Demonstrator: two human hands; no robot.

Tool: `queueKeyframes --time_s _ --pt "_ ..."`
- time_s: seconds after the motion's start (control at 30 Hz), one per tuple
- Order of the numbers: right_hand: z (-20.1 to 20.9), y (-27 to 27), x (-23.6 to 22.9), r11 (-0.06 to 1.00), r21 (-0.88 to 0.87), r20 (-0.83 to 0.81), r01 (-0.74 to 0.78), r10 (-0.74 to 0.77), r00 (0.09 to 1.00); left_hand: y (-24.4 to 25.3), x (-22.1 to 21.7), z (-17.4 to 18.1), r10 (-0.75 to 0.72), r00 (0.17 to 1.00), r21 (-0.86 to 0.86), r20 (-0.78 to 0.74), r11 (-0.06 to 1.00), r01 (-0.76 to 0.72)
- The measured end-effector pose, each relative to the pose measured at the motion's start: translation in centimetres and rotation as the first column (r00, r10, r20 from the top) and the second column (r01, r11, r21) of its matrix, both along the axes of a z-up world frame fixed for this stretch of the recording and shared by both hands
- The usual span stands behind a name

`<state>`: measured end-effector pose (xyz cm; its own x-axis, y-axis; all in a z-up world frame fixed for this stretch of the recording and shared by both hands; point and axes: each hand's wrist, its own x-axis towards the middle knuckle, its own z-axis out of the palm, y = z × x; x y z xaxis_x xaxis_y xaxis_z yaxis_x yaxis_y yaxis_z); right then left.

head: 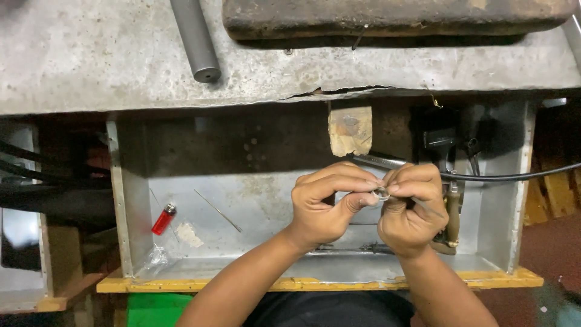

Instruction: The person holds a small metal ring and uses a metal file to smooth its edges. They rotate the ring frequently to work on different sides, occasionally pausing to inspect the surface. The task continues with repetitive filing motions until the end of the clip.

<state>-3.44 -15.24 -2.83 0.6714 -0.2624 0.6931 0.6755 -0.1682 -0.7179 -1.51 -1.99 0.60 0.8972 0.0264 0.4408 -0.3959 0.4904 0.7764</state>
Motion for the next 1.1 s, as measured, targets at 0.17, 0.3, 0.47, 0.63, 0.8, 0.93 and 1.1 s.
queueKeyframes --time_s 0.17,0.3,0.47,0.63,0.8,0.93,1.1 --pt "0.1 0.0 0.1 1.000 0.002 -0.014 -0.017 0.017 1.000 0.0 0.0 0.0 -0.009 1.000 -0.002 -0.003 1.000 0.009" --pt "0.3 0.1 -0.1 1.000 0.004 -0.029 -0.021 0.021 0.999 0.0 -0.1 -0.2 -0.004 1.000 -0.004 -0.010 1.000 0.004" --pt "0.5 0.2 -0.3 0.999 0.011 -0.082 -0.033 0.034 0.996 -0.2 0.0 -0.2 0.017 0.999 0.014 0.034 1.000 -0.018" --pt "0.6 0.0 -0.4 0.998 0.027 -0.172 -0.049 0.053 0.984 0.0 0.1 -0.3 0.111 0.993 0.033 0.039 0.993 -0.112" --pt "1.5 -1.9 -2.2 0.991 0.016 -0.347 -0.130 0.127 0.929 0.8 -0.1 -0.1 0.297 0.952 0.028 0.070 0.954 -0.300" --pt "0.8 -3.9 -4.5 0.698 -0.540 -0.609 -0.470 0.061 0.791 1.2 -0.2 -0.7 0.348 0.936 0.182 0.046 0.919 -0.350" --pt "-2.0 -7.2 -6.9 0.568 -0.707 -0.585 -0.421 -0.135 0.800 1.3 0.0 -1.4 0.306 0.944 0.120 -0.125 0.949 -0.291"
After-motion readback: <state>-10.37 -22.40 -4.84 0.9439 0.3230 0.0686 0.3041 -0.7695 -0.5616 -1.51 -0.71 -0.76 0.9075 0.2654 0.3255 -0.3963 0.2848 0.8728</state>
